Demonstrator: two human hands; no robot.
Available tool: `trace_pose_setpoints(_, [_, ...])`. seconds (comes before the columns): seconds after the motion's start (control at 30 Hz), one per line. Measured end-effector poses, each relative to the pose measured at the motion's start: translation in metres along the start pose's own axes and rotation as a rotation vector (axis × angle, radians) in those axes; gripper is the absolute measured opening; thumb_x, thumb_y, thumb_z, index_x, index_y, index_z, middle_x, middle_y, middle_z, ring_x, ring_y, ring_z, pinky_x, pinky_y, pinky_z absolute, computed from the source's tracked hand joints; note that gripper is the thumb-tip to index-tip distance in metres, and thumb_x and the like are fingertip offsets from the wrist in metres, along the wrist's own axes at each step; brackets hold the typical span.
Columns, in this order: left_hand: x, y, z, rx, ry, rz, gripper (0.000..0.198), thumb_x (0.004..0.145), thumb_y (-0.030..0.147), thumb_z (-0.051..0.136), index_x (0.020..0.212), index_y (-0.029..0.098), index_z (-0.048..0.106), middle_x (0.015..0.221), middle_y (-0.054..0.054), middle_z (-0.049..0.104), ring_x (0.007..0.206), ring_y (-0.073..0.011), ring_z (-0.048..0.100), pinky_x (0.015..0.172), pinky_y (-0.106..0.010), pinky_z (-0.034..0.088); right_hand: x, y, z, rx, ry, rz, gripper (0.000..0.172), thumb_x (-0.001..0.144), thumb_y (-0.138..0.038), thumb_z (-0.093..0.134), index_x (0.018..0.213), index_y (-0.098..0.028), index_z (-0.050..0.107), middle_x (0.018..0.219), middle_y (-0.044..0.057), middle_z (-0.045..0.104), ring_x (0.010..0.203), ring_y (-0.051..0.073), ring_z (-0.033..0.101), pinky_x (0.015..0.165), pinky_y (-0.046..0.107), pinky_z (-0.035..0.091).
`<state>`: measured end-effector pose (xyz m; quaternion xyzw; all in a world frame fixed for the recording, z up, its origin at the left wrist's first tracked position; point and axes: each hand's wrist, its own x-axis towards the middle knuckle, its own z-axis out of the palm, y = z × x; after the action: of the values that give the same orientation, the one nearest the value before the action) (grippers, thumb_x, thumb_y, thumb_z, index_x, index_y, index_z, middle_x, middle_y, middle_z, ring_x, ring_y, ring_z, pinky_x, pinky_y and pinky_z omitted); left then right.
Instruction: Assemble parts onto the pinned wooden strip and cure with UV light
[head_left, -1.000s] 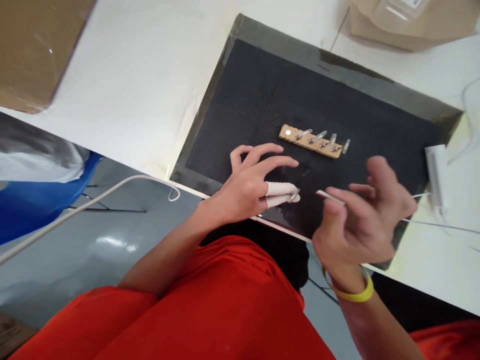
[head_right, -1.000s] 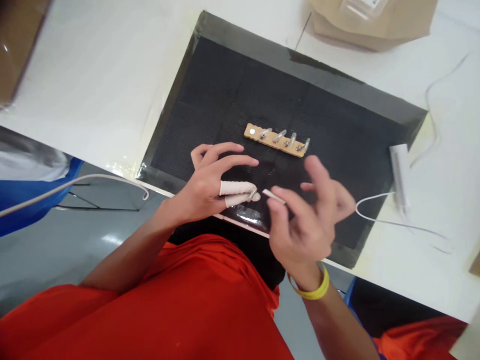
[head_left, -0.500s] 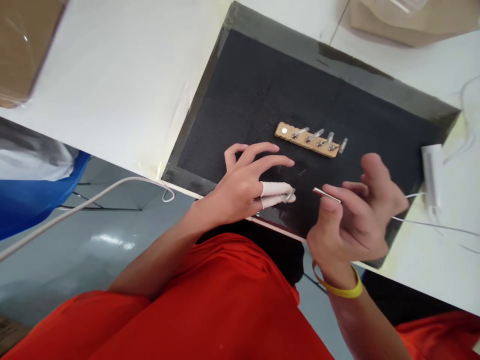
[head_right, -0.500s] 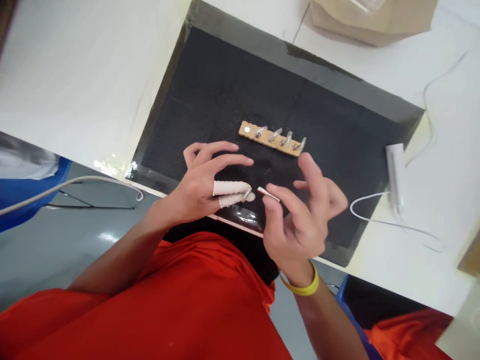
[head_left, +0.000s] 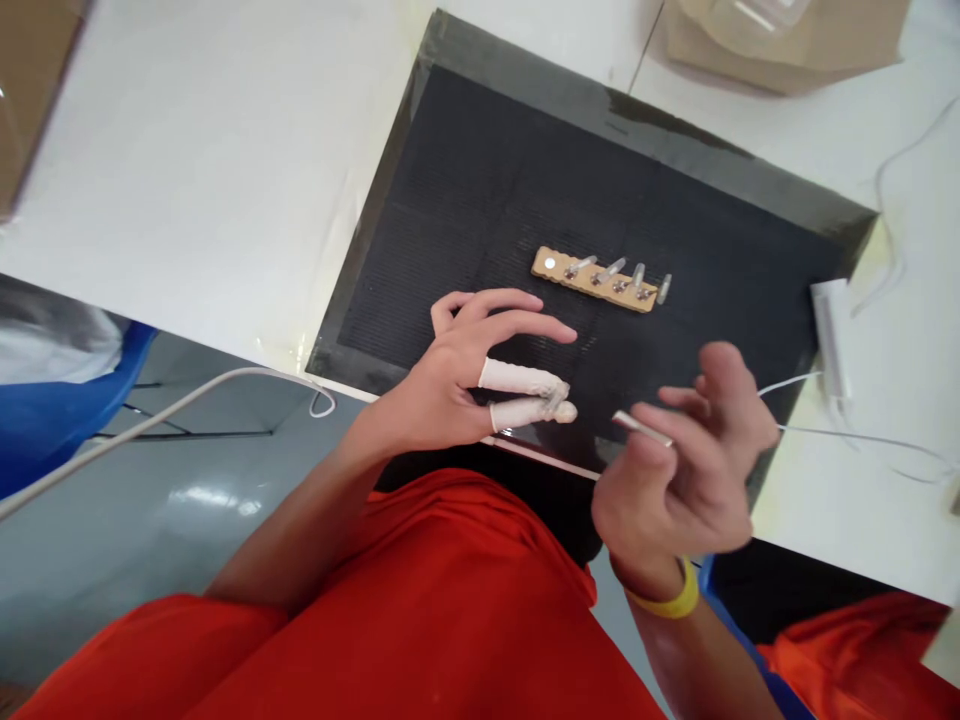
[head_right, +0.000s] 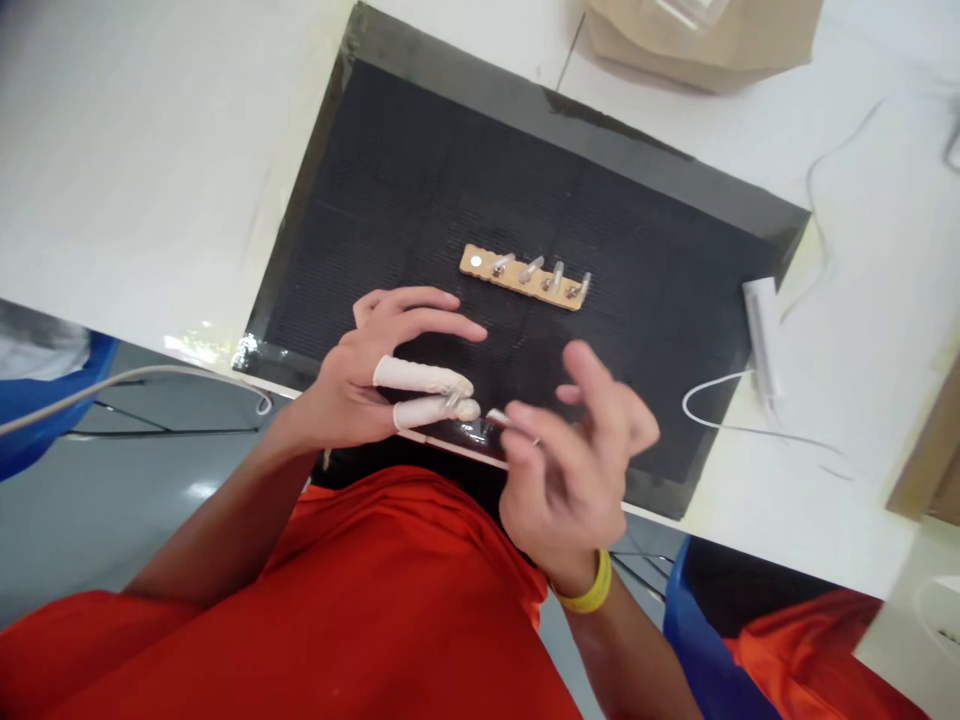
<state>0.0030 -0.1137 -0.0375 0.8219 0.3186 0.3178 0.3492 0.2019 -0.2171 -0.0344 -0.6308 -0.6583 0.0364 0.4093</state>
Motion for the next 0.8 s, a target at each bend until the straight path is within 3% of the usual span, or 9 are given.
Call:
trace_pose_setpoints(0.13, [-0.0006,-0.0014,-0.0005,-0.032,0.003,0.005,0.008,0.096,0.039,0.076,0.091,0.036,0.082,0.137,0.004,0.074,0.141,-0.0246,0.057,0.114,-0.049,0.030,0.0012,-0.0094,0.0055,0.022,0.069,-0.181,0.023,0.100,-0.029,0.063,0.118,-0.033,0.075,0.143,0.003,0.066,0.117,0.023,0.059,0.086,0.038,0.054])
trace_pose_setpoints(0.27, [-0.0006,-0.0018,-0.0011,-0.036,0.004,0.002,0.008,0.095,0.040,0.077,0.090,0.036,0.082,0.136,0.004,0.074,0.139,-0.0250,0.057,0.113,-0.049,0.031,-0.0029,-0.0112,0.0091,0.066,0.148,-0.044,0.025,0.102,-0.025,0.058,0.121,-0.031,0.073,0.143,0.005,0.066,0.118,0.024,0.060,0.085,0.040,0.055])
trace_pose_setpoints(0.4, [-0.0003,-0.0008,-0.0022,-0.017,-0.022,-0.002,0.006,0.095,0.038,0.077,0.092,0.038,0.082,0.139,0.005,0.073,0.141,-0.0244,0.056,0.115,-0.050,0.031,-0.0080,-0.0100,0.0096,0.009,0.058,-0.144,0.018,0.100,-0.030,0.061,0.111,-0.033,0.075,0.137,0.005,0.069,0.115,0.025,0.060,0.080,0.041,0.056])
trace_pose_setpoints(0.5, [-0.0001,0.0005,-0.0024,-0.006,-0.023,-0.032,0.008,0.095,0.041,0.076,0.090,0.039,0.082,0.138,0.005,0.074,0.141,-0.0241,0.056,0.116,-0.050,0.031,-0.0074,-0.0103,0.0101,0.003,0.137,0.004,0.022,0.102,-0.029,0.055,0.113,-0.031,0.073,0.136,0.008,0.068,0.112,0.028,0.062,0.080,0.046,0.058])
trace_pose_setpoints(0.63, [0.0004,0.0009,-0.0030,0.005,-0.042,-0.038,0.009,0.096,0.041,0.075,0.092,0.039,0.083,0.138,0.005,0.073,0.141,-0.0235,0.056,0.117,-0.049,0.031,-0.0042,-0.0122,0.0090,-0.031,0.026,-0.163,0.020,0.099,-0.029,0.061,0.112,-0.034,0.075,0.134,0.005,0.070,0.110,0.026,0.061,0.077,0.042,0.057])
trace_pose_setpoints(0.73, [0.0007,0.0011,-0.0036,0.021,-0.047,-0.030,0.009,0.096,0.040,0.075,0.093,0.039,0.083,0.138,0.005,0.073,0.141,-0.0231,0.056,0.117,-0.047,0.031,-0.0047,-0.0112,0.0070,0.060,0.084,-0.016,0.025,0.099,-0.021,0.060,0.116,-0.032,0.075,0.138,0.005,0.069,0.115,0.027,0.060,0.084,0.044,0.057])
trace_pose_setpoints(0.8, [0.0006,0.0018,-0.0027,0.033,-0.045,-0.026,0.010,0.097,0.041,0.074,0.093,0.038,0.084,0.138,0.003,0.074,0.141,-0.0228,0.056,0.117,-0.046,0.031,-0.0074,-0.0075,0.0053,0.083,0.042,-0.009,0.021,0.097,-0.025,0.065,0.112,-0.034,0.076,0.139,0.003,0.069,0.114,0.026,0.059,0.086,0.044,0.055])
